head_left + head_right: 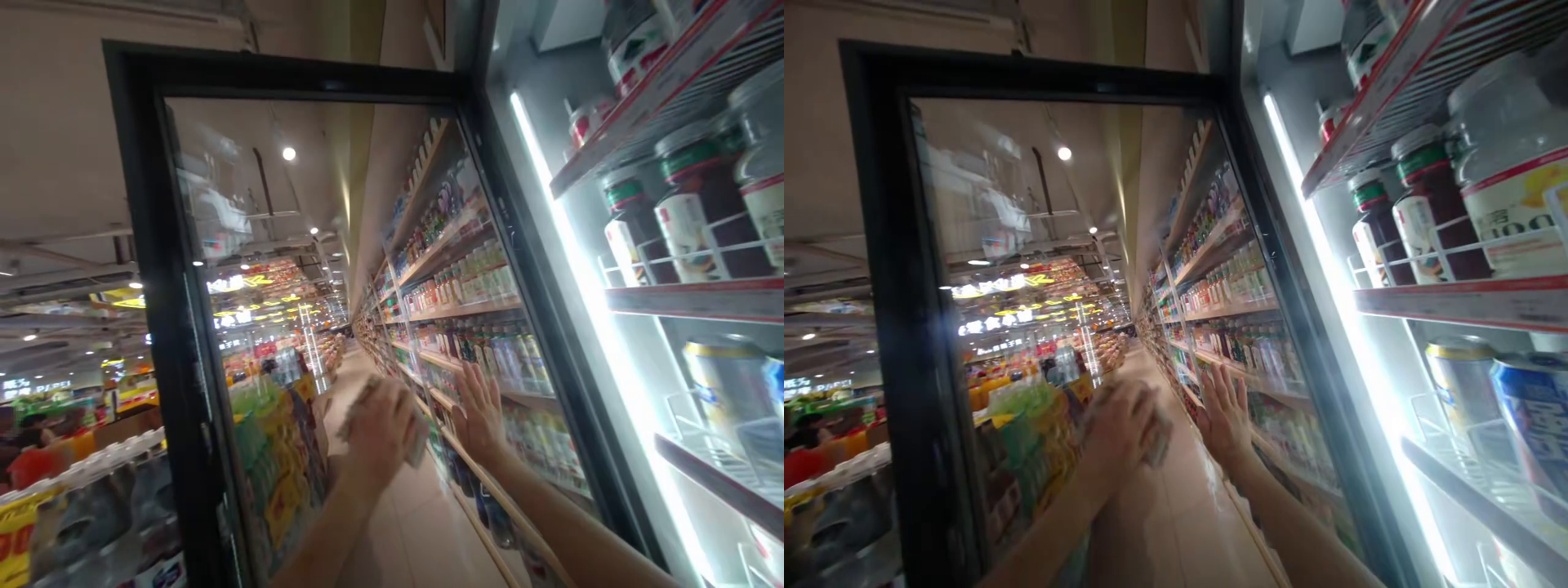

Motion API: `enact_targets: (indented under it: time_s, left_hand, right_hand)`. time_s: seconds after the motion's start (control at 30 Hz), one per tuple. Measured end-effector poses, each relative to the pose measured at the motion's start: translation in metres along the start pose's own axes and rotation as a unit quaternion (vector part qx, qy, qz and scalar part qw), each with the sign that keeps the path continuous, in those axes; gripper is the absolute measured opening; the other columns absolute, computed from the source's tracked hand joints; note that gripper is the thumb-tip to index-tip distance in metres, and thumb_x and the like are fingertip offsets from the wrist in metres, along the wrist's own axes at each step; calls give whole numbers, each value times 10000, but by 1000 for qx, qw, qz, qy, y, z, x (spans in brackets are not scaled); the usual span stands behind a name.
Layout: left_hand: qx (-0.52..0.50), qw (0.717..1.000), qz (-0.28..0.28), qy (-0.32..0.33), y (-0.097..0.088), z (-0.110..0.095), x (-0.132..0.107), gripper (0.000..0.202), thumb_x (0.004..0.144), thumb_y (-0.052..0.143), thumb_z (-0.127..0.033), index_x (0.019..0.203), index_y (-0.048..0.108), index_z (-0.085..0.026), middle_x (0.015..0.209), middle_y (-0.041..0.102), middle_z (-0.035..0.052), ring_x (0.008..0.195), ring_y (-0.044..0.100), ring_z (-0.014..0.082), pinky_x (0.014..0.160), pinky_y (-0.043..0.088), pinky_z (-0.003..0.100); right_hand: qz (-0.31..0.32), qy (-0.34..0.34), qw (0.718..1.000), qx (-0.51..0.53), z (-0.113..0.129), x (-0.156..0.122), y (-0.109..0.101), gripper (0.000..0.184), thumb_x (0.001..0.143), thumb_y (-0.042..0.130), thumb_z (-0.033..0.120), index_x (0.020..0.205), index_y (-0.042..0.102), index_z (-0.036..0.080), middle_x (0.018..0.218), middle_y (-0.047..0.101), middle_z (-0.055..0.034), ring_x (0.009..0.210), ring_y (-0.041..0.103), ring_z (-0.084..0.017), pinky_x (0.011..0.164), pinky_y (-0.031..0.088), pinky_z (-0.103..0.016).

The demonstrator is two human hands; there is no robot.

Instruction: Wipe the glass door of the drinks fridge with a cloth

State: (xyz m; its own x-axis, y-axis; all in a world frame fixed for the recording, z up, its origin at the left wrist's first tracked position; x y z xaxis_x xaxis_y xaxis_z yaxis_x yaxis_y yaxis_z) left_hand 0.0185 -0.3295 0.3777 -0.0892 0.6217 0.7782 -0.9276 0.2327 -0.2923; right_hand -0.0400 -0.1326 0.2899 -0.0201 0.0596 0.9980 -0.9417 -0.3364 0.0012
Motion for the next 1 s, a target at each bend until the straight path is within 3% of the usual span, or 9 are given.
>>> enact_targets:
  time_s: [0.07, 0.13, 0.27, 0.33, 0.47, 0.53, 0.73, 0.9, 1.0]
  left_hand:
    - [-13, 988, 7, 157, 11, -13, -4, 335, 894, 426, -333, 1197, 554, -270, 1236, 582, -4, 1176, 503, 171, 966, 423, 286]
    - [20, 984, 3, 176, 3, 11, 6, 359, 890, 423, -283, 1227, 538, -238, 1295, 554, 16, 1241, 457, 198, 1024, 382, 331]
    - [134, 980, -122, -77, -38, 90, 36, 456, 876, 381, -222, 1317, 447, -124, 1405, 419, 154, 1375, 243, 319, 1088, 279, 526]
    - [156, 974, -138, -95, -44, 95, 34, 466, 874, 357, -200, 1314, 435, -67, 1406, 412, 177, 1391, 185, 325, 1098, 262, 532]
    - [109, 985, 1, 131, -25, 60, 8, 416, 885, 362, -202, 1275, 502, -171, 1358, 505, 47, 1356, 309, 201, 1094, 315, 351]
    - [90, 980, 37, 174, -23, 62, 6, 423, 887, 378, -208, 1296, 483, -182, 1368, 495, 39, 1352, 317, 183, 1104, 298, 339]
    - [150, 968, -101, -177, -48, 97, 29, 451, 909, 324, -242, 1296, 441, -43, 1441, 359, 182, 1401, 150, 294, 1114, 246, 508]
    - [111, 993, 36, 2, -38, 79, 33, 658, 872, 401, -483, 1374, 332, -63, 1467, 332, 140, 1402, 158, 281, 1124, 246, 448]
    - [131, 979, -22, -157, -55, 113, 47, 568, 891, 379, -388, 1352, 367, -57, 1474, 312, 151, 1401, 158, 290, 1123, 223, 475]
  right_hand:
    - [-10, -8, 1000, 4, -1, 0, 0, 628, 883, 388, 224, 1465, 154, 193, 1455, 359, -148, 1405, 201, -253, 1085, 232, -530]
    - [-18, -11, 1000, 12, -1, 0, 0, 634, 881, 387, 215, 1467, 147, 207, 1465, 348, -136, 1400, 217, -253, 1087, 232, -529]
    - [-23, -6, 1000, 16, -2, 0, 0, 637, 881, 387, 201, 1468, 141, 222, 1468, 345, -130, 1397, 230, -254, 1091, 228, -531]
    - [-24, -6, 1000, 12, -2, 0, 0, 637, 881, 389, 203, 1468, 141, 229, 1469, 343, -129, 1397, 231, -251, 1089, 235, -528]
    - [-30, -14, 999, 4, -2, 0, 0, 624, 887, 369, 217, 1467, 139, 238, 1469, 344, -124, 1395, 236, -252, 1084, 248, -535]
    - [-20, -11, 1000, 0, -1, 0, -1, 625, 889, 360, 209, 1468, 127, 240, 1465, 351, -127, 1389, 252, -258, 1079, 257, -542]
    - [-20, -22, 1000, -6, -4, -3, -5, 648, 891, 376, 255, 1475, 96, 251, 1496, 294, -119, 1387, 252, -279, 1072, 268, -557]
    - [-31, -25, 999, 14, -8, -6, 0, 620, 897, 357, 307, 1474, 141, 230, 1502, 277, -120, 1379, 266, -302, 1073, 251, -568]
    - [-24, -24, 999, 13, -8, -7, 1, 622, 897, 353, 308, 1475, 136, 228, 1508, 261, -119, 1383, 253, -306, 1071, 249, -572]
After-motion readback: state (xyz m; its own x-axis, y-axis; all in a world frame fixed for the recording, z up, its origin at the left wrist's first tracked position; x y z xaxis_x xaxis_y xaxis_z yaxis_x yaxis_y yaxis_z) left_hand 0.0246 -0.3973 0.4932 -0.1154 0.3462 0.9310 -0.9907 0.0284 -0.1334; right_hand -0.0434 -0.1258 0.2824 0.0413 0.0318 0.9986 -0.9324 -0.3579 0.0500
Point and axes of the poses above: each hand's wrist, its own x-axis towards the middle knuckle, its own y-axis out of the palm, z = x × y, the point moved 1 cm from there along x, towards the middle knuckle
